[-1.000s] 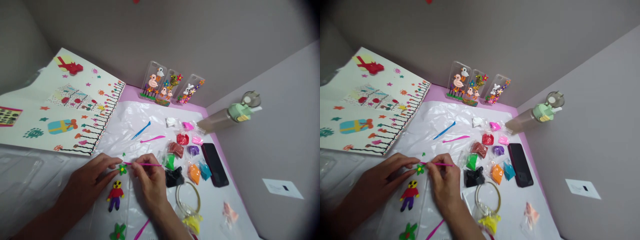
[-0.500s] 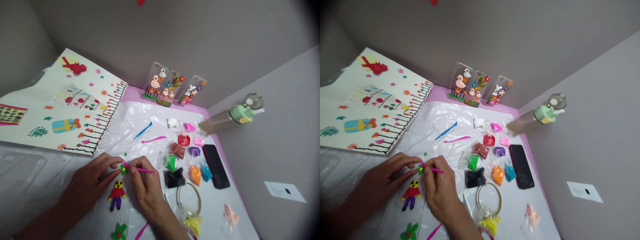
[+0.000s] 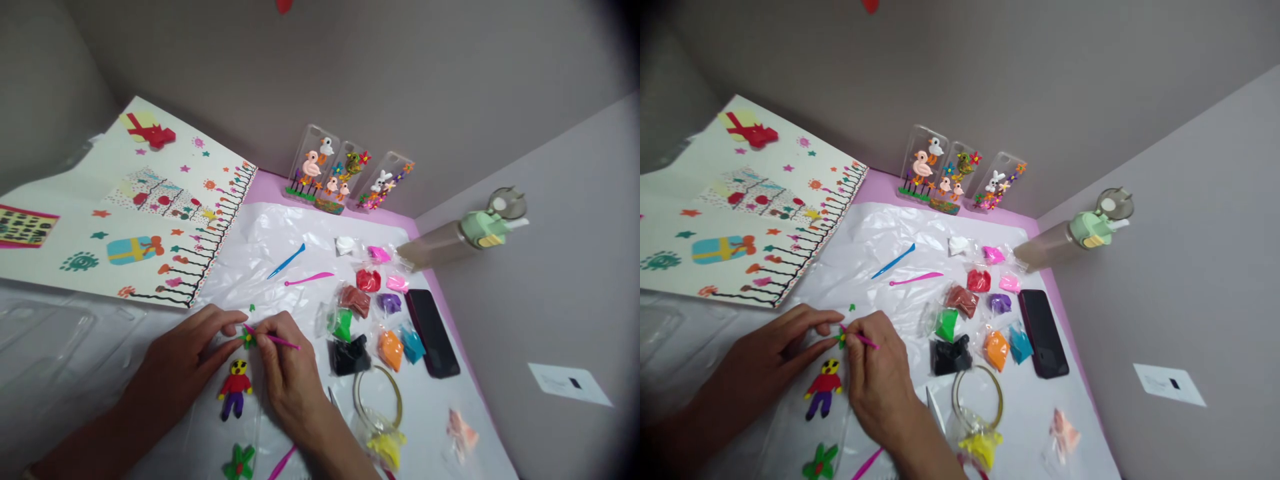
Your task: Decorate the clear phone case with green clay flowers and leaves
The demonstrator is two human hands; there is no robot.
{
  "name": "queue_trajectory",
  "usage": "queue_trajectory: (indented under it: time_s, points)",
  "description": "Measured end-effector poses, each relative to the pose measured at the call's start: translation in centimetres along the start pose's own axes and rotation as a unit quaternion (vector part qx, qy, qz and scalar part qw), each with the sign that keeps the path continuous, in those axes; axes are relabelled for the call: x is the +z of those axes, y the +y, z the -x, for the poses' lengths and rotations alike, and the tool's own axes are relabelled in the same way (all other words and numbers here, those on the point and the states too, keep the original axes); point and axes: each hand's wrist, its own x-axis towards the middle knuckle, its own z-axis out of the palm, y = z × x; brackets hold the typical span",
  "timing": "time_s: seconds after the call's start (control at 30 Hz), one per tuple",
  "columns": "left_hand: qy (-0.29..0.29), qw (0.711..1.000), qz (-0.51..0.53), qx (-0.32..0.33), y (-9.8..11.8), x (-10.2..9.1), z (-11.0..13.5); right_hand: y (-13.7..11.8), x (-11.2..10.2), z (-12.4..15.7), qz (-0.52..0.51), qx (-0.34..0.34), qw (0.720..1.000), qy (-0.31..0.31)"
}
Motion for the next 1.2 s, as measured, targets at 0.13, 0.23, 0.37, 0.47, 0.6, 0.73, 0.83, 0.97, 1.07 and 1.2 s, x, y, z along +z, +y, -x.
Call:
queue_trajectory:
  time_s: [0.13,0.23,0.37,0.47,0.6,0.73,0.83,0.97,1.07,1.2]
  points:
    - [-0.003,1.0,-0.004,0.005,0.1,-0.1,0.0,0.1,0.1,0.1,0.025,-0.013,1.0,0.002]
    - [0.002,1.0,-0.009,0.011,0.2,-0.2,-0.1,0.2,0.2,0.1,0.05,-0.025,0.998,-0.002]
    - [0.004,1.0,-0.016,0.017,0.2,-0.2,-0.1,0.1,0.3,0.1,0.09,-0.05,0.995,-0.003]
    - [0.006,1.0,-0.013,0.02,0.1,0.0,-0.1,0.1,0.3,0.1,0.112,-0.066,0.992,-0.004]
    - [-0.005,1.0,-0.011,0.013,-0.1,0.0,0.0,0.2,0.4,0.2,0.124,-0.072,0.99,-0.008]
    - [-0.002,1.0,-0.007,0.015,0.0,-0.1,0.0,0.1,0.4,0.1,0.073,-0.033,0.997,-0.006]
    - [-0.006,1.0,-0.011,0.01,0.3,-0.2,-0.1,0.0,0.1,-0.1,-0.033,0.052,0.998,0.011]
    - [-0.003,1.0,-0.015,0.009,0.7,-0.3,-0.3,0.0,-0.1,-0.4,-0.139,0.137,0.98,0.033]
    - [0.003,1.0,-0.006,0.01,0.6,-0.2,-0.1,0.1,-0.2,-0.4,-0.174,0.157,0.971,0.052]
    - [0.0,1.0,0.001,0.009,0.5,-0.2,0.0,-0.1,-0.6,-0.4,-0.166,0.129,0.977,0.036]
